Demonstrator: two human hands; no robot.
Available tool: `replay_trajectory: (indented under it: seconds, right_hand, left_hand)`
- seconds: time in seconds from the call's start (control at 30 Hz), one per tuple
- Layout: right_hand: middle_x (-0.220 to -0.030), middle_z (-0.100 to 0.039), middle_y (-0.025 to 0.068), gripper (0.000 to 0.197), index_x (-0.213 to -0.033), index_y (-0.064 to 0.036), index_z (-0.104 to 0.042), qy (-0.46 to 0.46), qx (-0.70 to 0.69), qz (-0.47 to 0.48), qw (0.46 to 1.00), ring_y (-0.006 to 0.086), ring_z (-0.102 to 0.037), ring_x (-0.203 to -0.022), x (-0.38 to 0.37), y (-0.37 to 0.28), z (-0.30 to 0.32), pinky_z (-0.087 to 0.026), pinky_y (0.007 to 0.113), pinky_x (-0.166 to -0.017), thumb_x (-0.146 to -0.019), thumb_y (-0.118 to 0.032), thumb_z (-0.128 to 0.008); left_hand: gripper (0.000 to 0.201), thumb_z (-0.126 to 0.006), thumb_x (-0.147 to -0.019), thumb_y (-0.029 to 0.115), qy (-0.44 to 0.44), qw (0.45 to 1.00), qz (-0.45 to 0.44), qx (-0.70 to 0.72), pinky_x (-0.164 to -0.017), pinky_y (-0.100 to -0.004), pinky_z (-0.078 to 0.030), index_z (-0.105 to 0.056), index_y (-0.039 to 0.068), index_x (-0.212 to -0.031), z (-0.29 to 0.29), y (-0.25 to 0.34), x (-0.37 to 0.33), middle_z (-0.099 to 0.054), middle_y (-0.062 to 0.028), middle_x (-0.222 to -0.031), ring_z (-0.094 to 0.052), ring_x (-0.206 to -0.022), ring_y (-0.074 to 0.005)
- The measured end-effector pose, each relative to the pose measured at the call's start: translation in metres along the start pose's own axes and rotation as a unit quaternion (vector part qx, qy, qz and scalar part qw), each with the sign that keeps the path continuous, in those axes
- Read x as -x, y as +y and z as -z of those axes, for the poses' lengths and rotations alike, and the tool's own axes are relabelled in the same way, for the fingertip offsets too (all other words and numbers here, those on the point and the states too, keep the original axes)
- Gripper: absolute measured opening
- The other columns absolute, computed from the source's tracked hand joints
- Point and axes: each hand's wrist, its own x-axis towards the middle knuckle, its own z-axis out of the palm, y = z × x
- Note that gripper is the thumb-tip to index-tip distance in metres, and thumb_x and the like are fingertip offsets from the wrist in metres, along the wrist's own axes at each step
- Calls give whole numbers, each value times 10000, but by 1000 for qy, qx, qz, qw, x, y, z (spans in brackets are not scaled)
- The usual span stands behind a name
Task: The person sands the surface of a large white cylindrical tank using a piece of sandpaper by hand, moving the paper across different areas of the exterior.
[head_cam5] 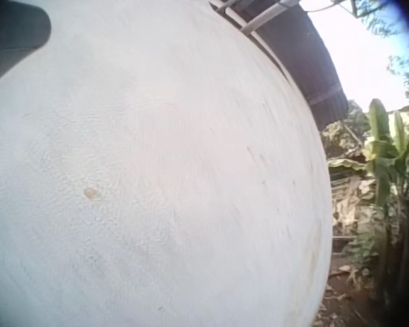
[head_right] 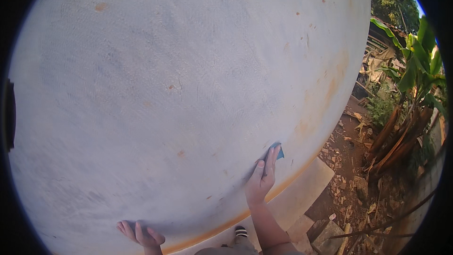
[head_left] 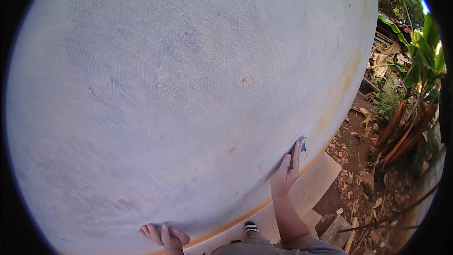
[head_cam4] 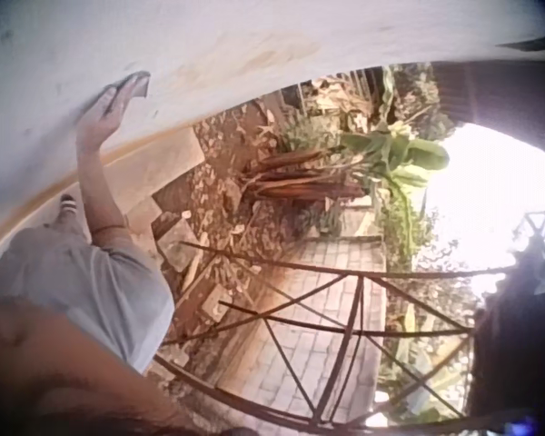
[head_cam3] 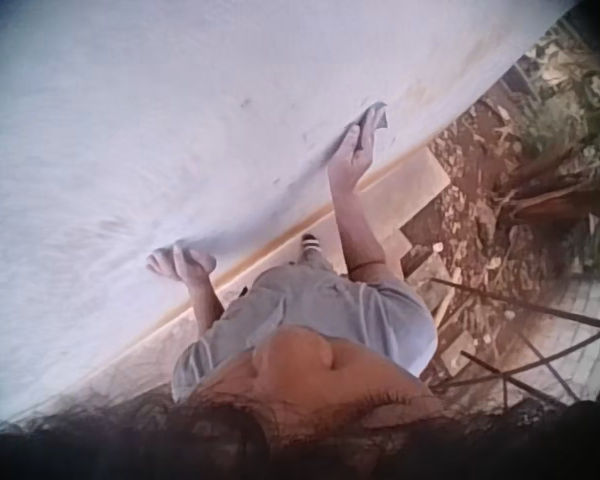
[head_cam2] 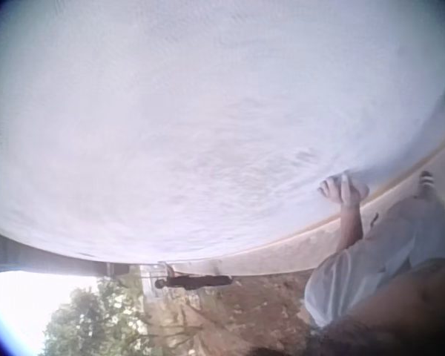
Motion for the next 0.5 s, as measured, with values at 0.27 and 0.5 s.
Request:
replay_trajectory:
  seconds: [0.27, 0.5]
  right_hand:
    - [-1642, -276, 288, 467, -1495, 136, -395, -44, 46, 53, 997, 362, -248, -1551, 1, -16, -3, -212, 439, -1247, -1081, -81, -417]
    - [-1594, -347, 320, 450, -1447, 115, -486, -68, 69, 126, 987, 469, -297, -1509, 18, -31, -11, -263, 497, -1227, -1012, 4, -516]
  left_hand:
    - [485, -420, -932, 155, 10, 1000, -9, 3, -1215, -662, -195, -520, -12, -1376, 1, -5, -6, -386, -319, -1551, -276, -1499, -513]
    - [440, -461, -928, 152, 19, 999, -26, 29, -1209, -653, -214, -571, -7, -1323, 0, -3, -14, -429, -310, -1527, -312, -1489, -493]
